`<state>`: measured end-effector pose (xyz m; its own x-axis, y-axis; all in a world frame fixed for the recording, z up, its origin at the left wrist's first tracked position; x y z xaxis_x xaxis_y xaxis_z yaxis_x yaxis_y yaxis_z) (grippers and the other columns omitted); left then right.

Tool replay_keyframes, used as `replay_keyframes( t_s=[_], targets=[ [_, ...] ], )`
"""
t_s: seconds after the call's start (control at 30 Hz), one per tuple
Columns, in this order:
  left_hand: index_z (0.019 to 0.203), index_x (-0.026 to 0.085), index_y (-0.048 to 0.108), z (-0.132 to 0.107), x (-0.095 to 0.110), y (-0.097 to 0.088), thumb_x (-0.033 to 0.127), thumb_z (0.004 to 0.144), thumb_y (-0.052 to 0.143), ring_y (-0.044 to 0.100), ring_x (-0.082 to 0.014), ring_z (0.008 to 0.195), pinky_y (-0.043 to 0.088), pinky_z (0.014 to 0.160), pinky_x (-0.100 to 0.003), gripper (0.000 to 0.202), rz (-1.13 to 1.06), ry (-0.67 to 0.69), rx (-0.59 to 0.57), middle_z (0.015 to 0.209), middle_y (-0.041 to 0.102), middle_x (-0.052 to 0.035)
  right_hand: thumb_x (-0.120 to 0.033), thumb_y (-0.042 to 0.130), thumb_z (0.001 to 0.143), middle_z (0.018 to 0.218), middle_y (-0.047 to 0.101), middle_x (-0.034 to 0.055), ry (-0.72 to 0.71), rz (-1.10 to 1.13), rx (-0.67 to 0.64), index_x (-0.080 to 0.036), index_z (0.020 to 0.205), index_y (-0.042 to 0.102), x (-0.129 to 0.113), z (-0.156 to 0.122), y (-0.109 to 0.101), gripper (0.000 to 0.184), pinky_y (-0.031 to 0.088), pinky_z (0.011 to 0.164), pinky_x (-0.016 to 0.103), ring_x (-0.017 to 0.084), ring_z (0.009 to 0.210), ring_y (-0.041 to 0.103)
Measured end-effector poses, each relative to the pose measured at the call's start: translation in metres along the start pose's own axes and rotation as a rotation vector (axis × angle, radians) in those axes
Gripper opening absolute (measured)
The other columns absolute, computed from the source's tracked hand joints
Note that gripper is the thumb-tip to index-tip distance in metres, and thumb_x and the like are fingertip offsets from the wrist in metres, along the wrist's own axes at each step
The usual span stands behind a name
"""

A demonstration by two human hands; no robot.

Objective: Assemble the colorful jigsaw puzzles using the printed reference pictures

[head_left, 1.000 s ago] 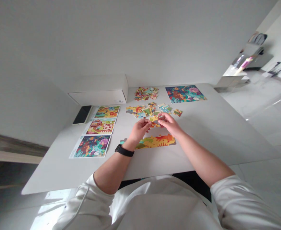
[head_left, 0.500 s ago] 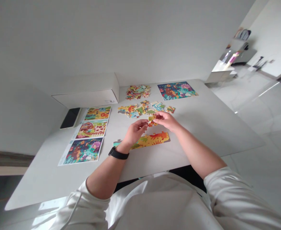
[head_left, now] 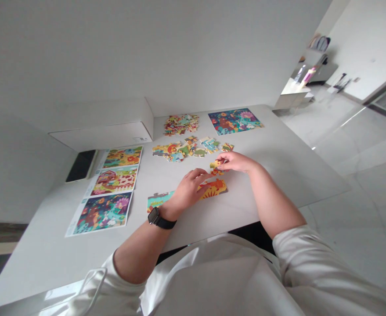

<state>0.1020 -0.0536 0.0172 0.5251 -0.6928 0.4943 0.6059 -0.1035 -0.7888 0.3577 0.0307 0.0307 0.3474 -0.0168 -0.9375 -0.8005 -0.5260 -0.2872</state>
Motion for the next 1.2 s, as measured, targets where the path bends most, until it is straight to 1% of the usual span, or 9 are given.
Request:
replay_keyframes(
  t_s=[0.1, 0.2, 0.37, 0.47, 0.6, 0.7, 0.77, 1.07, 1.2],
  targets=[
    [0.14, 0.027, 0.074, 0.0, -0.002, 0.004, 0.029, 0.105, 0.068, 0.066, -0.0314, 0.123, 0.056, 0.11, -0.052, 0.036, 0.109, 0.012, -0.08, 0.136, 0.069, -0.0125, -0.04, 0.095, 0.074, 0.09, 0.074, 0.0002, 0.034, -0.078, -0.057, -0.019, 0.098, 0.076, 0.002, 0.001, 0.005, 0.037, 0.053, 0.068, 0.025, 0.015, 0.077, 0.065],
    [0.143, 0.031, 0.075, -0.001, -0.004, 0.005, 0.033, 0.105, 0.07, 0.064, -0.032, 0.125, 0.054, 0.113, -0.053, 0.038, 0.147, -0.007, -0.105, 0.139, 0.067, -0.0121, -0.038, 0.093, 0.076, 0.084, 0.072, -0.0016, 0.073, -0.161, -0.083, -0.019, 0.098, 0.076, 0.003, 0.002, 0.008, 0.033, 0.051, 0.067, 0.026, 0.014, 0.071, 0.063],
    [0.146, 0.034, 0.075, -0.001, -0.002, 0.003, 0.032, 0.1, 0.077, 0.058, -0.0346, 0.136, 0.05, 0.12, -0.057, 0.046, 0.159, -0.027, -0.14, 0.151, 0.06, -0.0119, -0.034, 0.09, 0.079, 0.086, 0.074, -0.0015, 0.106, -0.239, -0.068, -0.02, 0.098, 0.075, 0.005, 0.005, 0.01, 0.028, 0.049, 0.067, 0.026, 0.013, 0.069, 0.063],
    [0.145, 0.036, 0.076, -0.001, 0.0, 0.002, 0.034, 0.099, 0.077, 0.054, -0.0362, 0.142, 0.047, 0.123, -0.058, 0.045, 0.16, -0.029, -0.149, 0.162, 0.053, -0.0108, -0.031, 0.087, 0.08, 0.085, 0.075, -0.0013, 0.128, -0.279, -0.04, -0.02, 0.095, 0.073, 0.007, 0.007, 0.012, 0.023, 0.048, 0.066, 0.026, 0.014, 0.068, 0.064],
    [0.146, 0.034, 0.076, -0.001, 0.0, 0.005, 0.039, 0.1, 0.076, 0.049, -0.0386, 0.149, 0.042, 0.128, -0.061, 0.046, 0.143, -0.018, -0.168, 0.168, 0.047, -0.0125, -0.029, 0.087, 0.079, 0.086, 0.078, -0.0014, 0.136, -0.357, -0.008, -0.021, 0.093, 0.074, 0.009, 0.01, 0.014, 0.02, 0.048, 0.069, 0.026, 0.016, 0.073, 0.067],
    [0.146, 0.031, 0.076, -0.002, -0.003, 0.008, 0.041, 0.101, 0.074, 0.046, -0.0403, 0.151, 0.038, 0.129, -0.064, 0.045, 0.139, -0.021, -0.178, 0.17, 0.046, -0.0149, -0.027, 0.088, 0.08, 0.089, 0.08, -0.0006, 0.12, -0.494, 0.045, -0.022, 0.093, 0.077, 0.008, 0.01, 0.014, 0.018, 0.049, 0.075, 0.026, 0.018, 0.082, 0.071],
    [0.145, 0.032, 0.076, -0.003, -0.005, 0.009, 0.041, 0.101, 0.074, 0.045, -0.0407, 0.152, 0.036, 0.13, -0.066, 0.045, 0.138, -0.026, -0.19, 0.17, 0.046, -0.0145, -0.026, 0.088, 0.083, 0.092, 0.082, 0.0002, 0.119, -0.571, 0.066, -0.023, 0.095, 0.078, 0.007, 0.01, 0.015, 0.016, 0.049, 0.078, 0.026, 0.018, 0.086, 0.072],
    [0.149, 0.033, 0.073, -0.004, -0.008, 0.014, 0.041, 0.101, 0.075, 0.042, -0.04, 0.156, 0.03, 0.132, -0.066, 0.049, 0.162, -0.048, -0.215, 0.172, 0.046, -0.0123, -0.023, 0.089, 0.086, 0.101, 0.082, 0.0025, 0.114, -0.703, 0.104, -0.023, 0.109, 0.077, 0.005, 0.007, 0.019, 0.026, 0.048, 0.078, 0.026, 0.018, 0.088, 0.073],
    [0.148, 0.032, 0.073, -0.004, -0.009, 0.015, 0.042, 0.101, 0.074, 0.043, -0.0407, 0.155, 0.031, 0.132, -0.067, 0.048, 0.174, -0.049, -0.221, 0.171, 0.047, -0.0134, -0.029, 0.09, 0.087, 0.101, 0.081, 0.0032, 0.114, -0.772, 0.12, -0.023, 0.113, 0.076, 0.003, 0.004, 0.02, 0.03, 0.047, 0.077, 0.027, 0.018, 0.087, 0.072]
  ],
)
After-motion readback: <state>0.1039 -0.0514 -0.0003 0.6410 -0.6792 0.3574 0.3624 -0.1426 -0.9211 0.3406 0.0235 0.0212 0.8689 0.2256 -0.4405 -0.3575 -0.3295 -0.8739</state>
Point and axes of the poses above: each hand's wrist, its own z-axis towards the middle knuckle, its own y-axis out of the palm, x = y × z, the point moved 2 cm from there along z, towards the middle knuckle
